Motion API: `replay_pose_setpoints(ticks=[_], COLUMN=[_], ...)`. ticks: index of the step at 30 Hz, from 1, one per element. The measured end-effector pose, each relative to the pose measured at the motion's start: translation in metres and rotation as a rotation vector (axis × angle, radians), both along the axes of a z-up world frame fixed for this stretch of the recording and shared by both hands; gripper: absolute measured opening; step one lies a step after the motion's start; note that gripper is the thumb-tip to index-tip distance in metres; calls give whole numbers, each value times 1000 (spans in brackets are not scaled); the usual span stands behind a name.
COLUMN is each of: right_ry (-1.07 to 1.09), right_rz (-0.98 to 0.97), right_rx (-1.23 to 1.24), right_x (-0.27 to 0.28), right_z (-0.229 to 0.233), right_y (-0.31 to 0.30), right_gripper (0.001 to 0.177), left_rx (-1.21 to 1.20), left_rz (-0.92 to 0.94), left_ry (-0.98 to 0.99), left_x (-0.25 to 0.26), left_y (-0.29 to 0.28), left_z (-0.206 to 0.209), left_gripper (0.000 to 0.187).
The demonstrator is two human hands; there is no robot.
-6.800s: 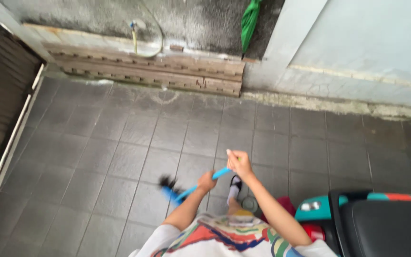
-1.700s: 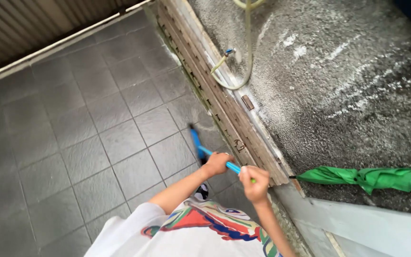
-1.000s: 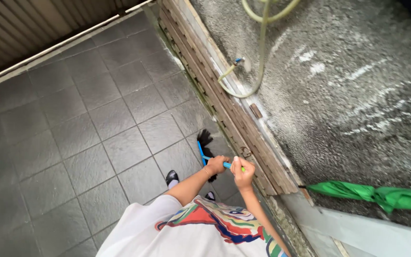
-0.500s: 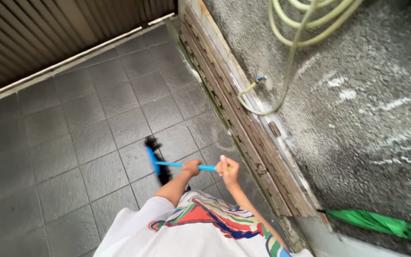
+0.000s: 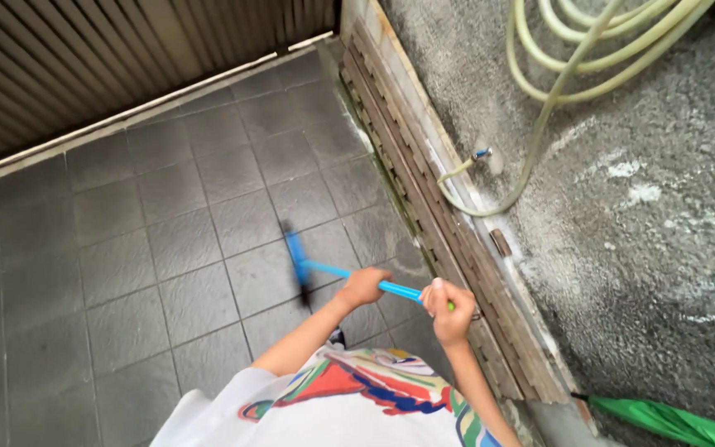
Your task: Sweeping the tiled floor of a garage area around a motor scooter and bicycles.
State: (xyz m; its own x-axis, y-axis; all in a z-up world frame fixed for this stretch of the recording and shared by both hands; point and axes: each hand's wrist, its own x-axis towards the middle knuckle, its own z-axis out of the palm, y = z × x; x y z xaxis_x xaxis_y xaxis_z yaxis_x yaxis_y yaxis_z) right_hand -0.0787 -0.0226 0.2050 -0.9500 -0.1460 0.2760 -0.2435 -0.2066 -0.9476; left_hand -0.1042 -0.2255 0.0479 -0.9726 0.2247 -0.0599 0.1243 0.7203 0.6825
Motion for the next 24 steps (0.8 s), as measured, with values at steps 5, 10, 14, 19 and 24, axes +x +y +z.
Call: replay_pose_setpoints(ticks=[5, 10, 14, 19, 24], right_ry=[400, 446, 118, -46, -285], right_rz=[-76, -166, -151, -71, 62], right_rx=[458, 597, 431, 116, 70], right_x=[21, 19, 12, -8, -44], right_z=[26, -13, -59, -73, -131], right_y=[-19, -18, -2, -17, -56], right_gripper=[34, 29, 40, 50, 48], left_rx=[227, 232, 115, -63, -215], left_rz=[-141, -226, -118, -4, 179], left_ry=[51, -29, -132, -224, -281], left_x=[-14, -16, -7, -8, 8], left_y=[39, 68, 68, 34, -44], left_z=[-16, -51, -64, -65, -39], left_gripper=[15, 20, 25, 25, 26])
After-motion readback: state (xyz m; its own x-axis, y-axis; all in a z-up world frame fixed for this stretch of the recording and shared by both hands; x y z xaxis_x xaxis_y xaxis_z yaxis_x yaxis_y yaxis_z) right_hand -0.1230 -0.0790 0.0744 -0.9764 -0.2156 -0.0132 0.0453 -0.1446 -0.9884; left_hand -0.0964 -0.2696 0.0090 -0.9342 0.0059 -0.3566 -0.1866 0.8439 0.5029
